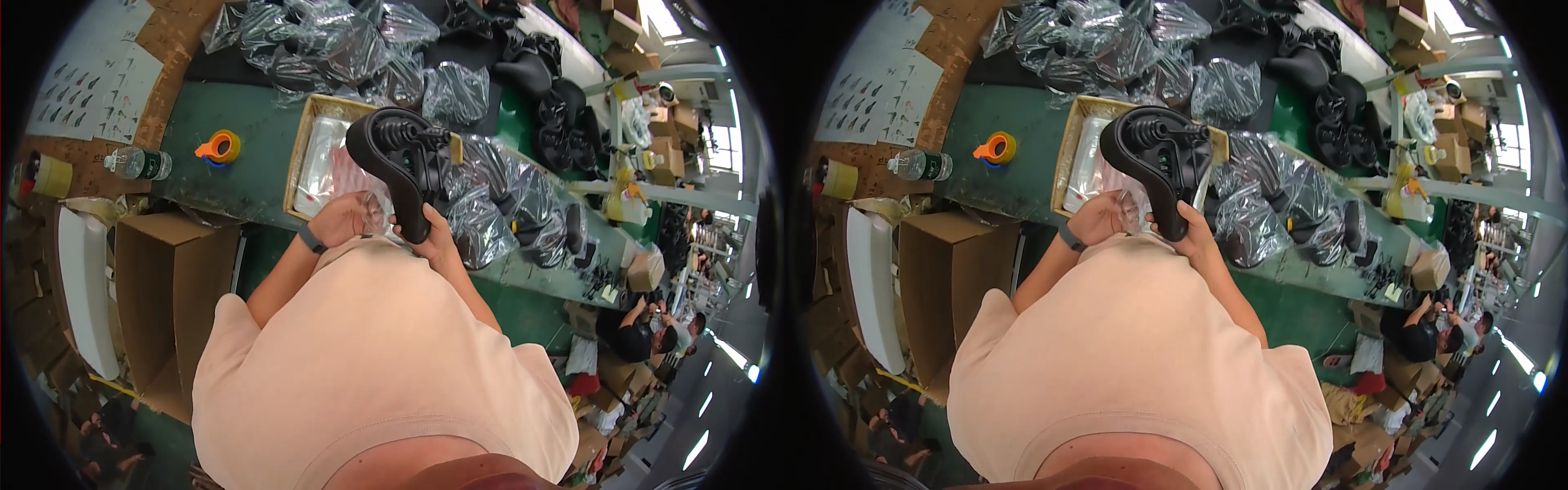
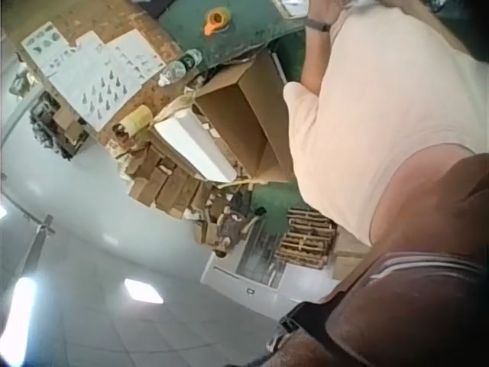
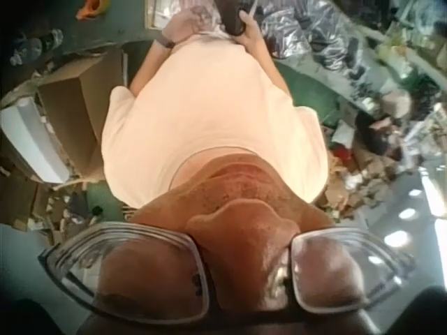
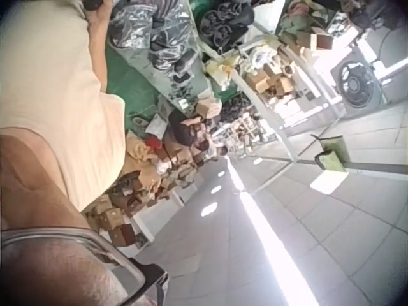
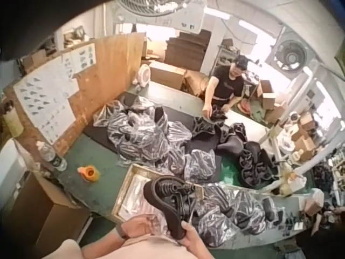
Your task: Packing bicycle seats into cardboard boxes, sealing the boxes with tape, and moving them.
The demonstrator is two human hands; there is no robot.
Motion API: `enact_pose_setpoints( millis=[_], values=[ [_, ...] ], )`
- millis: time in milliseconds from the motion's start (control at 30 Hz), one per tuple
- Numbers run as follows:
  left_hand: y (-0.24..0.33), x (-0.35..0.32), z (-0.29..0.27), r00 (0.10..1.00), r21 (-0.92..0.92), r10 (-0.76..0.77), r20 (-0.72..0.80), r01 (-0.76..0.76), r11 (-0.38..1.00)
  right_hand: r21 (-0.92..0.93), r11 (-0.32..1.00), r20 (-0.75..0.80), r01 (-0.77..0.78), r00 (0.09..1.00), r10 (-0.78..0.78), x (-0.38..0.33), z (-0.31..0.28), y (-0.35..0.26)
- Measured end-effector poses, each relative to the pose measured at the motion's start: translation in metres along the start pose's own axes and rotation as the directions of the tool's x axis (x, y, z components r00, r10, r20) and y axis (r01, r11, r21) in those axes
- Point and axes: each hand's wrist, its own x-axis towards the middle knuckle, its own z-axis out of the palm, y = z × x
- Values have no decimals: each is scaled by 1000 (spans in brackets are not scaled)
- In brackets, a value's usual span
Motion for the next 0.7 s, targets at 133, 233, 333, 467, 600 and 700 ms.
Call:
enact_pose_setpoints(
  millis=[133, 233, 333, 467, 600, 700],
  values=[
    [52, -30, -29, 862, -258, 503, 66, -472, 843, -59, 994, 120, 87, 990, -79, 8, 53, -2],
    [83, -52, -7, 796, -404, 605, 0, -553, 729, -176, 962, 302, 208, 942, -149, -6, 84, -6],
    [88, -47, 20, 855, -241, 513, -82, -516, 822, -638, 733, 216, 237, 968, -126, -20, 111, -30],
    [96, -8, 66, 713, 479, 635, -299, -463, 746, -961, -271, 208, 62, 808, -551, -29, 158, -29],
    [106, 28, 125, 342, 841, 926, 161, -538, 53, -889, -456, 232, -47, 812, -535, -19, 152, -14],
    [118, 21, 179, 410, 785, 677, 611, -424, -452, -737, -672, 339, -69, 823, -456, -10, 167, -20]
  ],
)
